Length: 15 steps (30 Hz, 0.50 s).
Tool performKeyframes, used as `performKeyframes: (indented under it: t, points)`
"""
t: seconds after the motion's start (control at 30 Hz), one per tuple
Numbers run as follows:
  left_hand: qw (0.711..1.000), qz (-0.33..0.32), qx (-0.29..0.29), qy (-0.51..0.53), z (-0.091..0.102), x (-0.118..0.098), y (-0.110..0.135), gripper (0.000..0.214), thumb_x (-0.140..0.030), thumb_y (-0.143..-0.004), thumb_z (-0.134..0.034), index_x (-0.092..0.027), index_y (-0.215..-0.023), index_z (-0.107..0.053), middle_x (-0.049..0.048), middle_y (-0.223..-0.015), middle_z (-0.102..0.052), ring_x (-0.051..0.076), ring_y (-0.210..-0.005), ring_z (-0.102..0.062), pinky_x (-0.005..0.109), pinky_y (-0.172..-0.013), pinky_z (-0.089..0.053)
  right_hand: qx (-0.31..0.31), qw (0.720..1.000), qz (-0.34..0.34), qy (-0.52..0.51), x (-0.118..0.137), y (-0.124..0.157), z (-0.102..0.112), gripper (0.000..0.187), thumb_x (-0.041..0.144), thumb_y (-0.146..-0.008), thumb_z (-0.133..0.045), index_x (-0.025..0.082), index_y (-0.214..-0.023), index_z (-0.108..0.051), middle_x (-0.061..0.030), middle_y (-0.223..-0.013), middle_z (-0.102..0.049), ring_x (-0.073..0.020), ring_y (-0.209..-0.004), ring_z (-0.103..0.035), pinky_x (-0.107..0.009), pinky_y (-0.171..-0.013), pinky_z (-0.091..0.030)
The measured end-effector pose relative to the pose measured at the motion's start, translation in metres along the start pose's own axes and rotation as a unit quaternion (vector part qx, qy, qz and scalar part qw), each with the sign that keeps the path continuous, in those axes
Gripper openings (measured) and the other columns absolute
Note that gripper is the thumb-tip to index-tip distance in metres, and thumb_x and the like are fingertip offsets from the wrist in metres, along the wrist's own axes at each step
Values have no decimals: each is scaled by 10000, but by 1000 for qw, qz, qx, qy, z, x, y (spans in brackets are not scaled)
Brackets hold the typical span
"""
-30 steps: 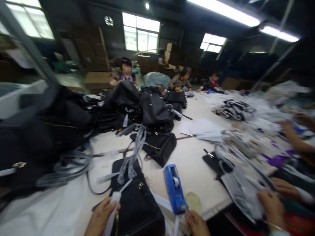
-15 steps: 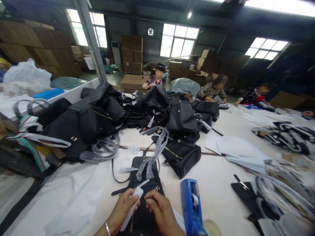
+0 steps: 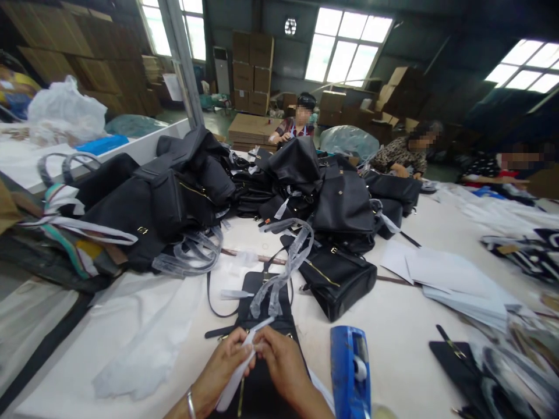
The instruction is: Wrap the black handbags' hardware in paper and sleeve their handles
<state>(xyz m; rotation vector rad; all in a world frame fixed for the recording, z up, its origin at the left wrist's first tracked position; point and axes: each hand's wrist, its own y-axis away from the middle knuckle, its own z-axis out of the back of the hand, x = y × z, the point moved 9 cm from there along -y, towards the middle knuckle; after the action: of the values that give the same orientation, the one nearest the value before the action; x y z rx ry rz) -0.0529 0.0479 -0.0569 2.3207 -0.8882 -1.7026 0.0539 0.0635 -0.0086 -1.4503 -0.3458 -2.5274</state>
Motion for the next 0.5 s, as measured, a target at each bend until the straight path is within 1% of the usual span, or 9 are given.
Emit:
performKeyframes:
  t: [0.03, 0.1, 0.17, 0.27, 0.33, 0.4, 0.5]
  points:
    - [1000, 1, 2, 3, 0, -1, -1, 261, -424, -814, -595, -173, -853, -532, -3, -660, -606, 95, -541, -470, 216, -538, -320, -3, 1000, -11, -9, -5, -2, 0, 173, 127, -834, -459, 236, -924, -559, 33, -730, -627, -128, -676, -595, -201, -625, -373]
    - [1000, 7, 9, 10, 0, -3, -2, 263, -426, -817, -593, -173, -846, -530, -8, -653, -595, 89, -535, -456, 213, -535, -309, -11, 999, -35, -29, -16, -5, 0, 255, 125, -808, -481, 231, -1039, -506, 44, -686, -617, -136, -646, -585, -210, -619, -376]
    - [999, 20, 23, 21, -2, -4, -3, 261, -422, -817, -598, -171, -839, -528, -7, -654, -589, 83, -530, -444, 207, -527, -298, -9, 997, -53, -60, -26, -9, -2, 314, 134, -789, -500, 225, -1087, -463, 56, -652, -605, -139, -626, -575, -217, -616, -382]
    - [996, 42, 44, 63, -5, -3, -7, 245, -393, -808, -624, -169, -834, -527, 1, -664, -582, 76, -522, -430, 201, -511, -286, 7, 989, -66, -131, -35, -13, -9, 281, 155, -791, -501, 228, -1059, -460, 62, -642, -595, -132, -605, -565, -216, -598, -392]
    - [991, 54, 50, 109, -5, 0, -9, 221, -364, -813, -627, -168, -845, -530, -1, -657, -565, 68, -510, -415, 198, -502, -283, 6, 980, -77, -184, -38, -14, -13, 263, 168, -802, -490, 230, -1056, -461, 62, -649, -586, -125, -583, -556, -208, -566, -395]
    - [983, 67, 57, 164, -5, 3, -11, 191, -337, -831, -607, -166, -876, -535, -10, -640, -533, 57, -493, -393, 195, -497, -278, -14, 973, -80, -214, -40, -15, -15, 245, 189, -813, -494, 228, -1054, -476, 59, -654, -574, -122, -577, -554, -205, -552, -399]
    - [965, 95, 86, 229, -7, 9, -12, 164, -289, -853, -573, -146, -931, -549, -12, -633, -492, 49, -486, -375, 197, -492, -263, -43, 974, -65, -211, -38, -17, -19, 226, 242, -829, -518, 221, -1055, -516, 55, -643, -556, -123, -585, -558, -208, -571, -406]
